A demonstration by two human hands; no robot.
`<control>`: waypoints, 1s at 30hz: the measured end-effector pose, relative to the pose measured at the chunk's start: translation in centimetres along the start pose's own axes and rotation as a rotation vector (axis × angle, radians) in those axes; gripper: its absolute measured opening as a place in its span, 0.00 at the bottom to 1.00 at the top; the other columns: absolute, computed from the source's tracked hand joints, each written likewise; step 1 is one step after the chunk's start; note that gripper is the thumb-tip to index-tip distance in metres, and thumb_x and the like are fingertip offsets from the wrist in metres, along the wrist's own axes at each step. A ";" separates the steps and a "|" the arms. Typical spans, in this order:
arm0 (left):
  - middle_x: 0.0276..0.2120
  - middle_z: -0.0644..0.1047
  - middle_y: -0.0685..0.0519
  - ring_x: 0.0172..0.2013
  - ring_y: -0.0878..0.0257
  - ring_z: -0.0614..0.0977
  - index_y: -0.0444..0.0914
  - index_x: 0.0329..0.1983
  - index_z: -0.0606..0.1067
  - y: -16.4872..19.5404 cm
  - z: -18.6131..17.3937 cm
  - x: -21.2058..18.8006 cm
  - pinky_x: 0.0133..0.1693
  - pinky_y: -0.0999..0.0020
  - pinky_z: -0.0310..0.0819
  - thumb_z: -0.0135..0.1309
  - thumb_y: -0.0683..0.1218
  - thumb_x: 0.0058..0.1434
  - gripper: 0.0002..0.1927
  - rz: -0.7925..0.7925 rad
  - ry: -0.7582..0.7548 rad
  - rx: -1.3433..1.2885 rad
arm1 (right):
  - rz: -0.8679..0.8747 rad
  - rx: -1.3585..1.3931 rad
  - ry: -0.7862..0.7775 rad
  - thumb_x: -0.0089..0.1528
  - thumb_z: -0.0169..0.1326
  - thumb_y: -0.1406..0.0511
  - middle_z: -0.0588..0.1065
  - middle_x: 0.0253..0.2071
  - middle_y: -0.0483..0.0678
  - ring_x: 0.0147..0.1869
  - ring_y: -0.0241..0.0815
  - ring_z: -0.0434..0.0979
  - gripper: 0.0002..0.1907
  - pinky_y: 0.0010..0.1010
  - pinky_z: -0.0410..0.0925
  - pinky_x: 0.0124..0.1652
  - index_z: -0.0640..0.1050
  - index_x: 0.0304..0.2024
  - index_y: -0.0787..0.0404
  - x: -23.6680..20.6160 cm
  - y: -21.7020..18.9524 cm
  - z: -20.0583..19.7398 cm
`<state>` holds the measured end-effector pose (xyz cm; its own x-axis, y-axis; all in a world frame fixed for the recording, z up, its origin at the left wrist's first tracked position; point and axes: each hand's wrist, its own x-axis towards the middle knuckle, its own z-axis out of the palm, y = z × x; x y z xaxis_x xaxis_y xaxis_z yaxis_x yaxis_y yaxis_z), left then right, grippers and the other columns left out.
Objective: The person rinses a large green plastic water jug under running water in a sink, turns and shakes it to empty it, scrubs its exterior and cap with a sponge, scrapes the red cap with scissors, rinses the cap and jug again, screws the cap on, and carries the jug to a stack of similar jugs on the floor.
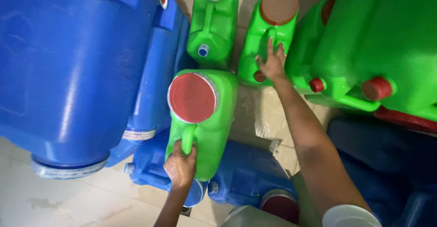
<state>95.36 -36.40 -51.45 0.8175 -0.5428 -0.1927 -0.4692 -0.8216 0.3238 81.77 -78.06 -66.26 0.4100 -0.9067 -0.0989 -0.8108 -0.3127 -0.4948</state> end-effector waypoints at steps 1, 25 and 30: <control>0.26 0.81 0.39 0.30 0.38 0.82 0.46 0.46 0.77 0.2 -0.1 -0.1 0.34 0.42 0.75 0.58 0.59 0.58 0.18 0.012 0.007 -0.020 | -0.058 -0.008 0.033 0.64 0.60 0.50 0.43 0.72 0.77 0.76 0.76 0.47 0.53 0.57 0.52 0.69 0.41 0.77 0.54 -1.7 -0.3 -0.4; 0.25 0.78 0.47 0.25 0.57 0.78 0.37 0.40 0.79 12.4 -46.3 -21.3 0.29 0.59 0.70 0.62 0.51 0.62 0.12 0.849 -0.159 -0.407 | 0.012 0.312 0.042 0.66 0.50 0.62 0.77 0.57 0.57 0.58 0.51 0.78 0.24 0.37 0.69 0.57 0.72 0.63 0.63 -59.2 0.4 -45.8; 0.28 0.76 0.57 0.26 0.72 0.73 0.35 0.41 0.76 17.9 -56.8 -34.5 0.28 0.74 0.66 0.61 0.41 0.67 0.06 1.162 -0.444 -0.748 | 0.240 0.331 0.371 0.69 0.48 0.62 0.77 0.59 0.54 0.61 0.48 0.77 0.22 0.38 0.67 0.60 0.72 0.64 0.63 -85.3 1.9 -57.2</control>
<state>77.68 -22.47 13.58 -0.1298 -0.9483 0.2896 -0.3875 0.3174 0.8655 21.36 -17.54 -9.41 0.0061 -0.9992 0.0389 -0.6641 -0.0331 -0.7469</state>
